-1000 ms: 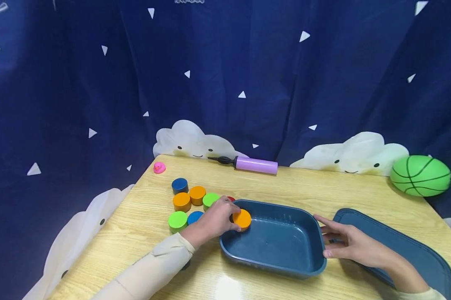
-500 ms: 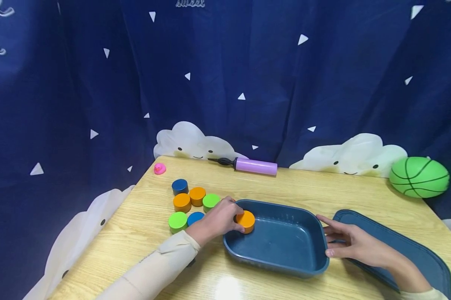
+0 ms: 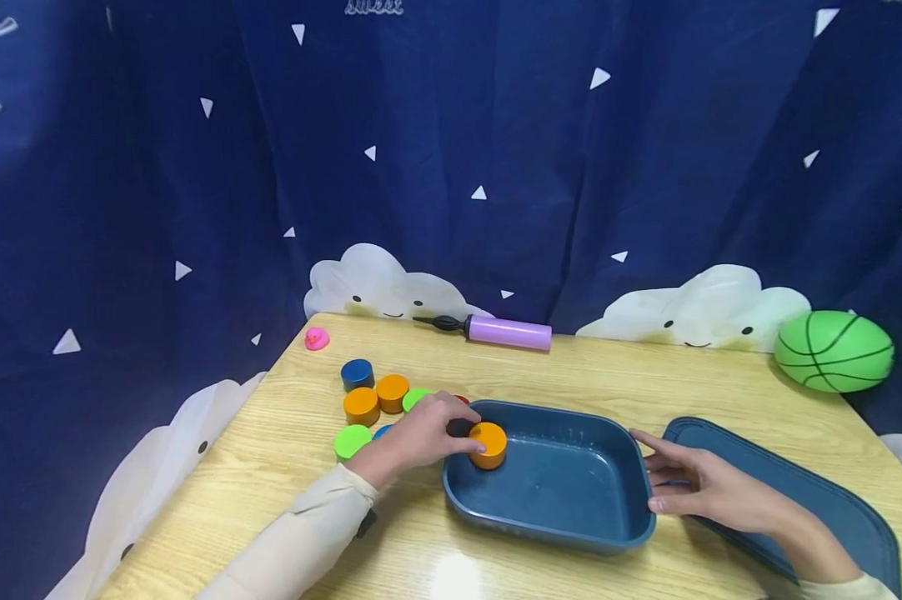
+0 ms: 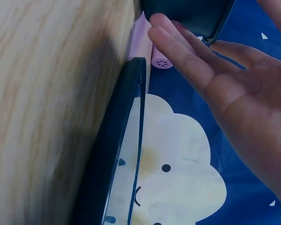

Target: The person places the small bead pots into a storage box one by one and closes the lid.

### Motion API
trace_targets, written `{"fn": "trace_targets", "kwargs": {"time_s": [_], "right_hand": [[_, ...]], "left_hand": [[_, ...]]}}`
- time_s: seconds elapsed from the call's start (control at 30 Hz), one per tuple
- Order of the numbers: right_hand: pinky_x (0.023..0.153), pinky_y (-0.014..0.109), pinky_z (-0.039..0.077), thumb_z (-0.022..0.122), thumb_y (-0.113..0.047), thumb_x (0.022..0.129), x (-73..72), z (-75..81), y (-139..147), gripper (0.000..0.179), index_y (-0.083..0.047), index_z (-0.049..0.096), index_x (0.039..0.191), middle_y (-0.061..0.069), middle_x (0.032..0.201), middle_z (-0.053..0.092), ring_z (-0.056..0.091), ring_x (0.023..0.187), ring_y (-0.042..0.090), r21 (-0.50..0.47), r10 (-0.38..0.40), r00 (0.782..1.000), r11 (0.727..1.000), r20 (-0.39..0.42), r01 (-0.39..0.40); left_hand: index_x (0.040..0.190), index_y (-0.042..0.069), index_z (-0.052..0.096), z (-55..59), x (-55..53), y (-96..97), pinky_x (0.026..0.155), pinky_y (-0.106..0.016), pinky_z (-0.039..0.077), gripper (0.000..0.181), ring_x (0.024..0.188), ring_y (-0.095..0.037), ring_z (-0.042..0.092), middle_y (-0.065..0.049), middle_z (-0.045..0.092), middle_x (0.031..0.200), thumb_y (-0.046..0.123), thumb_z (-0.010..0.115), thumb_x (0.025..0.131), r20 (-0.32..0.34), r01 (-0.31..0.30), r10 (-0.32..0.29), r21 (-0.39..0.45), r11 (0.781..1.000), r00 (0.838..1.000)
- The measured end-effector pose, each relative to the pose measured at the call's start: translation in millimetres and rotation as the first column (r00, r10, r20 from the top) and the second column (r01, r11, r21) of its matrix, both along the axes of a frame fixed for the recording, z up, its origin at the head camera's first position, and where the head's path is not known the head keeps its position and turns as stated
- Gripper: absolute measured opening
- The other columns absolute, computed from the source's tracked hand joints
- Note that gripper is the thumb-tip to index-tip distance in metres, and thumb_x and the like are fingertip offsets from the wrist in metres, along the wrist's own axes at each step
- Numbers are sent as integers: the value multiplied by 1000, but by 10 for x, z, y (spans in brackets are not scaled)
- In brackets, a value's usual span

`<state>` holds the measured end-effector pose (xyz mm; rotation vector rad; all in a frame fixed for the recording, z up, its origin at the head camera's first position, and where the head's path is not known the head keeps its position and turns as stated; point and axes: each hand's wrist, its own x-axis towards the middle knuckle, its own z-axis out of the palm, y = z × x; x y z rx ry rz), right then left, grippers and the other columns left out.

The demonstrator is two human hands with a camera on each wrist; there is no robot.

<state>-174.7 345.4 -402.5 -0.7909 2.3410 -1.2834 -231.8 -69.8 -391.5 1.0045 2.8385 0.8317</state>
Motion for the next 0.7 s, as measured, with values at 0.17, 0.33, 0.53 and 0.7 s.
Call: {"fn": "trace_targets", "kwargs": {"time_s": [0.17,0.33,0.53,0.7], "right_hand": [[91,20,55,65,-13,98,-8,-4,-5,80,4,16,159,35,133,54,61,115,-1,-1,10,1000,1000,1,-10],[90,20,56,66,-14,98,-4,-4,0,80,3,17,159,35,134,54,61,114,-2,13,-5,1000,1000,8,5],[90,20,56,65,-13,98,-6,-13,8,80,4,16,159,35,132,55,62,114,0,7,7,1000,1000,5,-7],[90,21,56,66,-14,98,-17,-9,17,80,1,17,160,33,133,56,62,114,-1,15,7,1000,1000,1,-7]], "left_hand": [[118,9,75,52,16,-178,98,-42,55,42,109,-23,66,-4,75,116,37,79,87,22,-31,29,121,992,999],[120,8,73,88,60,-375,97,-49,55,43,109,-30,67,-7,74,118,33,82,85,93,-93,76,200,975,993],[122,3,71,63,130,-655,97,-52,55,48,110,-36,68,-14,72,120,28,83,84,94,-148,130,228,962,987],[119,1,72,1,160,-912,94,-50,56,50,106,-34,69,-13,74,114,25,88,78,-3,-183,189,233,955,982]]}}
